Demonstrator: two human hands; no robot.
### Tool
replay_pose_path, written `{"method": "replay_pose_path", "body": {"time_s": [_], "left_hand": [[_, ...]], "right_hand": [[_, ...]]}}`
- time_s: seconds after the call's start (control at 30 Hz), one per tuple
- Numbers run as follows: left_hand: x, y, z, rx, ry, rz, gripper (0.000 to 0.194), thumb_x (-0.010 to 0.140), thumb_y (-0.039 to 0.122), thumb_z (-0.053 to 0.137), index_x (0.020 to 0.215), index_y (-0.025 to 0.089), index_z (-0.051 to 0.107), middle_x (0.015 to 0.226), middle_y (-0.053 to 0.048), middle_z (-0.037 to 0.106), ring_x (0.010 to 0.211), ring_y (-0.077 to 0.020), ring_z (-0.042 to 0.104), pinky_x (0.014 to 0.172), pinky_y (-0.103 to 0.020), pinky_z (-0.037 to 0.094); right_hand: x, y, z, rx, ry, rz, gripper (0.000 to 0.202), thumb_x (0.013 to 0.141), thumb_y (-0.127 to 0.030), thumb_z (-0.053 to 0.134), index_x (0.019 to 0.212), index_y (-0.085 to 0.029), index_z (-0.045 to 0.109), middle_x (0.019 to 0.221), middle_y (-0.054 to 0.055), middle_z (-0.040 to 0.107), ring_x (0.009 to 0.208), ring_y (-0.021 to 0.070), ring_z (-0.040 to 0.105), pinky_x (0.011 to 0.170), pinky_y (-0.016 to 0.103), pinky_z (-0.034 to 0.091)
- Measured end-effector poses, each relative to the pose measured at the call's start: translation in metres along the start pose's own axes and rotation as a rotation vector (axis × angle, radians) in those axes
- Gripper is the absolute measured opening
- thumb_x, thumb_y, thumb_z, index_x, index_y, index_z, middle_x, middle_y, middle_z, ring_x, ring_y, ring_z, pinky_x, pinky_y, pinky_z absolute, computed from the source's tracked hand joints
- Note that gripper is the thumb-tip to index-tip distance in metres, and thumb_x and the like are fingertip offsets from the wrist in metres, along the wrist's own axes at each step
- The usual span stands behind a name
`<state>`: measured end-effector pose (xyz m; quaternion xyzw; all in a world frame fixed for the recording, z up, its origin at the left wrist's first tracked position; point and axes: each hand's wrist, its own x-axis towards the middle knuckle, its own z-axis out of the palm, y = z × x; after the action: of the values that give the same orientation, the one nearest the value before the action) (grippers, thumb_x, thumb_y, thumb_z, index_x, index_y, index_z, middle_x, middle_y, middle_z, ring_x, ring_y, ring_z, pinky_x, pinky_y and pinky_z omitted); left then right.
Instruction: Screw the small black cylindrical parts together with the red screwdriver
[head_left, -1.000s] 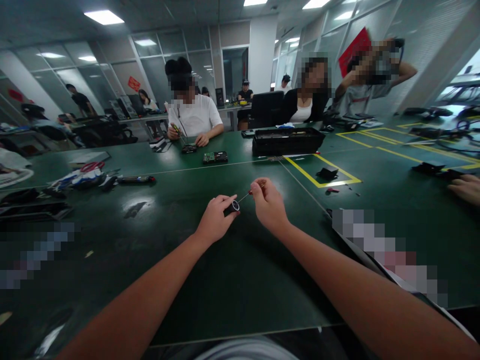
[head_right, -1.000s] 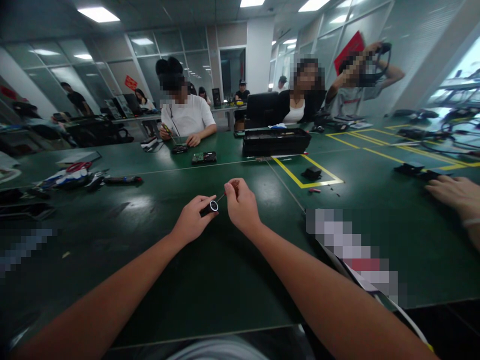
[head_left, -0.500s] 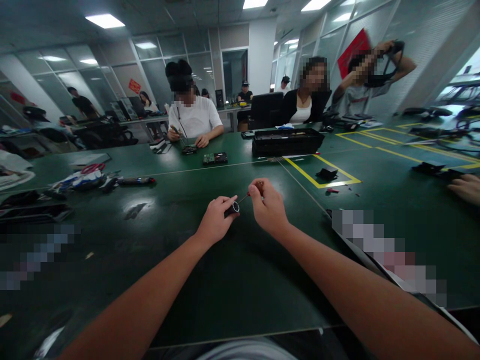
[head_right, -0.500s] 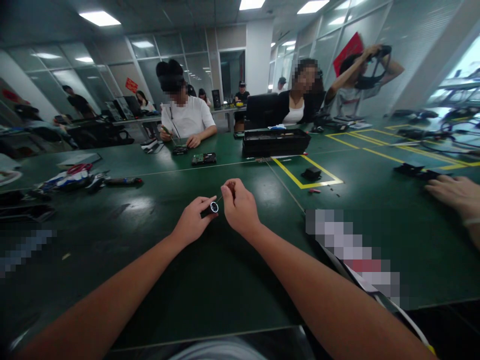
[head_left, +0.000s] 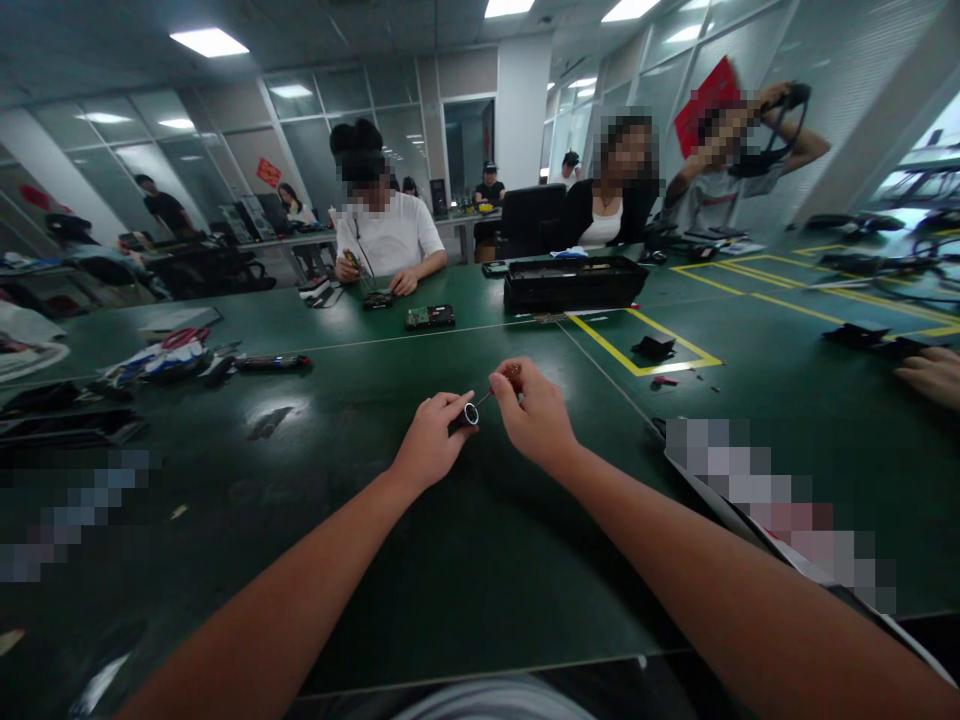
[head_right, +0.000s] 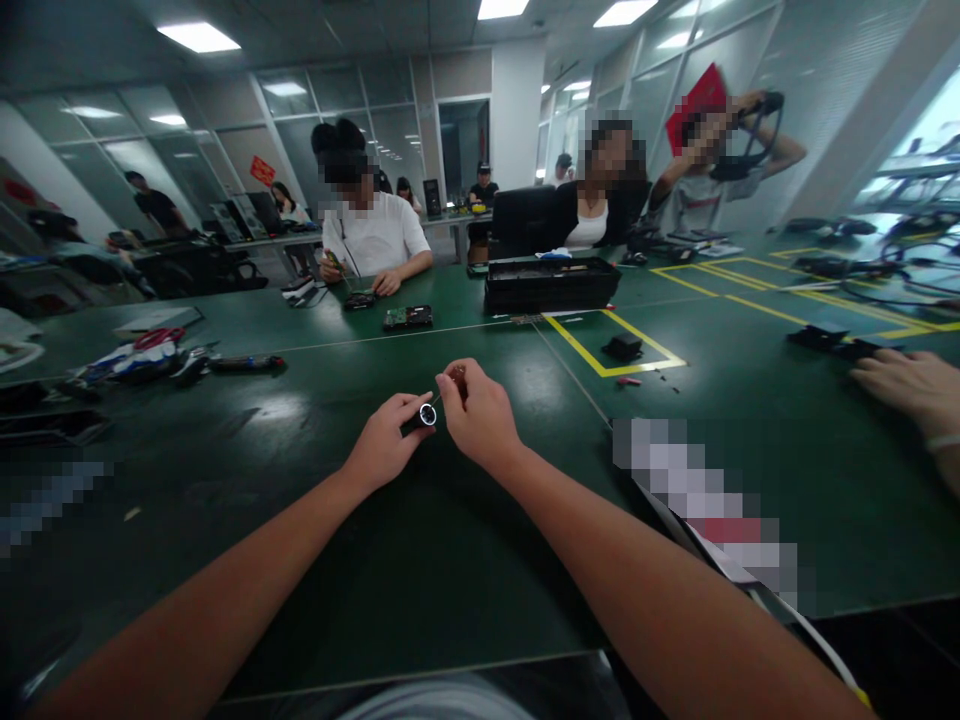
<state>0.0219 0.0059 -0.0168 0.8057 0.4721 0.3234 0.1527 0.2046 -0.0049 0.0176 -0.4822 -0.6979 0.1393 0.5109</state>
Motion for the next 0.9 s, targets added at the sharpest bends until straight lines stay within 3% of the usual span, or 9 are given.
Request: {"method": "replay_pose_path", "body": {"time_s": [0.2, 0.5, 0.9], "left_hand": [[0.0, 0.0011, -0.0009, -0.006, 0.026, -0.007, 0.051, 0.09, 0.014, 0.067, 0.14, 0.024, 0.058, 0.124, -0.008, 0.063, 0.115, -0.0252, 0.059, 0.106, -0.046, 0.046], [0.0012, 0.0008, -0.0005, -0.036, 0.047, 0.008, 0.048, 0.089, 0.013, 0.07, 0.135, 0.022, 0.062, 0.122, -0.008, 0.064, 0.115, -0.0249, 0.06, 0.109, -0.046, 0.044], [0.0008, 0.0003, -0.0018, -0.019, 0.052, -0.012, 0.048, 0.089, 0.015, 0.07, 0.136, 0.022, 0.061, 0.123, -0.008, 0.063, 0.116, -0.0249, 0.059, 0.106, -0.045, 0.046]], "right_hand": [[-0.0008, -0.0019, -0.0012, -0.008, 0.106, -0.024, 0.017, 0.1, -0.035, 0.045, 0.096, -0.023, 0.056, 0.078, 0.003, 0.065, 0.069, 0.0185, 0.058, 0.066, 0.032, 0.042], [0.0025, 0.0047, 0.0003, 0.123, 0.08, 0.08, 0.02, 0.098, -0.038, 0.05, 0.09, -0.022, 0.058, 0.071, 0.0, 0.063, 0.062, 0.0159, 0.057, 0.063, 0.031, 0.042], [0.0035, 0.0037, -0.001, 0.132, 0.093, 0.154, 0.022, 0.097, -0.04, 0.055, 0.093, -0.02, 0.062, 0.072, 0.001, 0.066, 0.065, 0.0163, 0.062, 0.064, 0.032, 0.046]]}}
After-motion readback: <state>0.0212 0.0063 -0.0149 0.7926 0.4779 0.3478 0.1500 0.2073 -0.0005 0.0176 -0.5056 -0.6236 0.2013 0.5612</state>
